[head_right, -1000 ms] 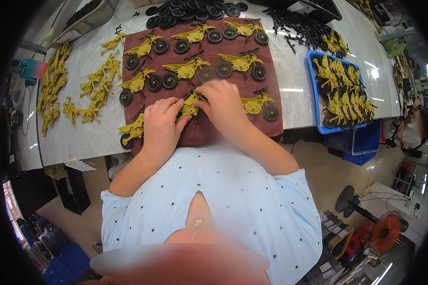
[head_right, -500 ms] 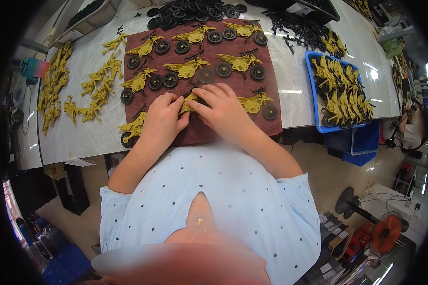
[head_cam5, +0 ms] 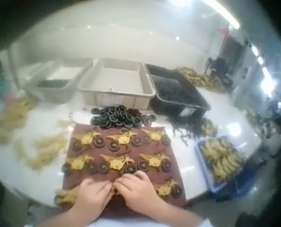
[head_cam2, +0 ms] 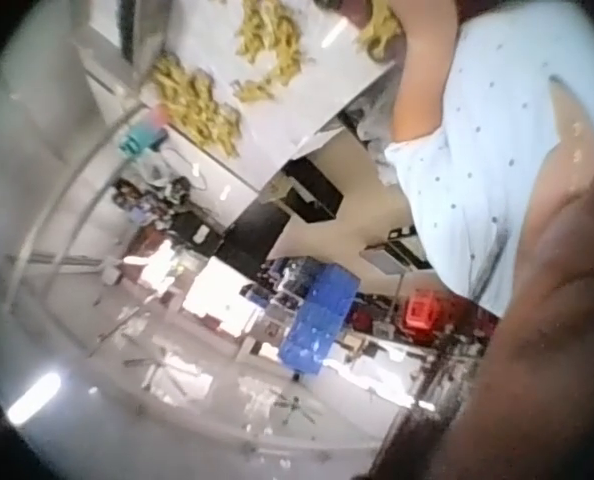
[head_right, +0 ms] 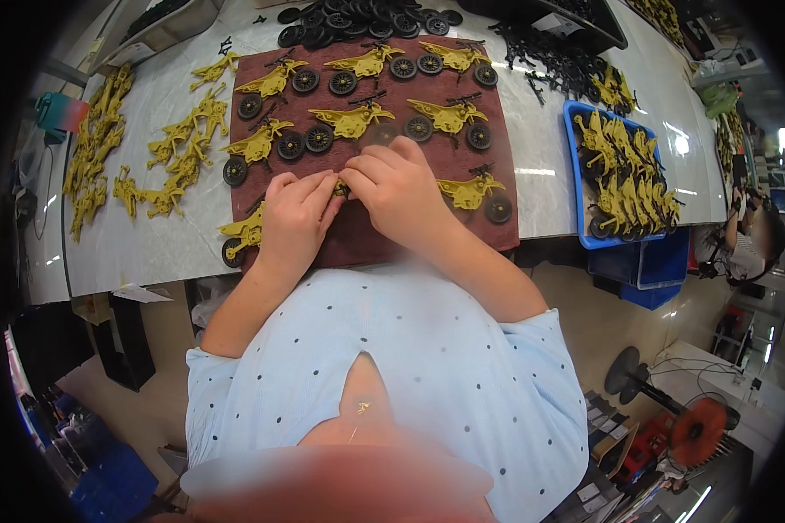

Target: The person assembles small yellow toy motorcycles by hand, attaching black plastic wheels to them.

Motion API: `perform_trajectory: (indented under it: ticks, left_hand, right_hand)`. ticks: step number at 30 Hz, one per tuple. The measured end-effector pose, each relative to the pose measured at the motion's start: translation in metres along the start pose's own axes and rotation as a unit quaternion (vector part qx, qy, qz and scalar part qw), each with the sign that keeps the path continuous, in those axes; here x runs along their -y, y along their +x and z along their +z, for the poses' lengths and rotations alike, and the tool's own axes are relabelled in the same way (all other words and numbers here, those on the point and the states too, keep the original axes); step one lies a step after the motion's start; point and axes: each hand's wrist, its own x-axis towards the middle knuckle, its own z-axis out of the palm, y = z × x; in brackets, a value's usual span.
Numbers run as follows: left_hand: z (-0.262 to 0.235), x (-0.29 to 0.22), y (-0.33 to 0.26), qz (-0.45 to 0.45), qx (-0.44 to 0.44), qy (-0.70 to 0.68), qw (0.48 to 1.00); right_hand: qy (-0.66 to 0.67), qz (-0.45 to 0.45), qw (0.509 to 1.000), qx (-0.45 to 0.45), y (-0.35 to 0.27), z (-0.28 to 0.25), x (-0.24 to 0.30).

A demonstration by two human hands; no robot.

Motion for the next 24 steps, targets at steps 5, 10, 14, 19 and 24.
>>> perform_trajectory:
  ticks: [5,10,14,19,24]
  left_hand:
    - [-0.002,0.008,0.004,0.013,0.015,0.006,1.000]
    - [-0.007,0.007,0.003,-0.026,0.000,-0.033,0.999]
    - [-0.018,-0.003,0.002,-0.073,-0.022,-0.119,0.990]
    - [-0.024,-0.016,0.008,-0.099,-0.041,-0.235,0.966]
    - [-0.023,-0.008,0.006,-0.041,-0.070,-0.283,0.956]
  right_hand:
    - [-0.021,0.005,1.000,0.015,0.007,0.001,-0.001]
    - [0.048,0.014,0.999,-0.014,0.019,-0.015,-0.003]
    - [0.385,0.266,0.881,-0.073,0.011,-0.021,0.011]
    - [0.534,0.257,0.806,-0.019,-0.017,-0.011,0.002]
    - [0.453,0.165,0.875,-0.041,-0.018,-0.016,0.009]
